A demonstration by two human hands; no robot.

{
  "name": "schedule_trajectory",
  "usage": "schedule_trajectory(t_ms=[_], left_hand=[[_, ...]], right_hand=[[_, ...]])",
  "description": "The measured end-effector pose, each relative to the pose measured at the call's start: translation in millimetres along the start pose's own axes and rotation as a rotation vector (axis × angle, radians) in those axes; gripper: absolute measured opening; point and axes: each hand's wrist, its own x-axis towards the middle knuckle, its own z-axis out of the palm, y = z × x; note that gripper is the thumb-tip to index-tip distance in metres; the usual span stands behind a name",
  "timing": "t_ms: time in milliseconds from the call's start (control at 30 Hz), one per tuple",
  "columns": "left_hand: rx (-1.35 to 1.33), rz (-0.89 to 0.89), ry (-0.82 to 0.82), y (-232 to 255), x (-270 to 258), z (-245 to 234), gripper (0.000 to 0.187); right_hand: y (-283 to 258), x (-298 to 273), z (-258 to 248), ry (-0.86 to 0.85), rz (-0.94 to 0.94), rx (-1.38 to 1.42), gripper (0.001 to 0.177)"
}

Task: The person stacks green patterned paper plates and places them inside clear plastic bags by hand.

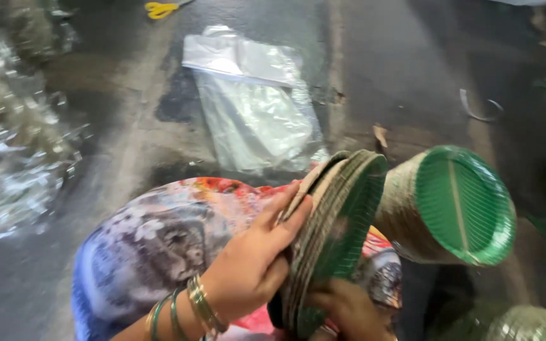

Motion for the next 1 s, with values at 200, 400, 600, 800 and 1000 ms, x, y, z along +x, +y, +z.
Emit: schedule_trajectory(t_ms=[200, 400, 600, 800, 1000], left_hand=[[-0.028, 0.077, -0.184, 27, 10, 17, 0.076], [0.206, 0.156, -0.132, 19, 10, 37, 0.084], [0.233, 0.146, -0.158, 15, 10, 38, 0.09], [0.192, 0.176, -0.096, 11, 10, 31, 0.095], [0.16, 0.159, -0.084, 13, 9, 33, 0.091]], right_hand=[[-36, 37, -72, 0.582, 0.219, -0.277, 0.039], [-44, 64, -113, 0.594, 0.08, -0.662, 0.042], [-34, 27, -141, 0.488, 0.129, -0.692, 0.024], [-2, -62, -177, 0.975, 0.106, -0.456, 0.017], [147, -261, -204, 1.509, 0.696, -0.237, 0.026]])
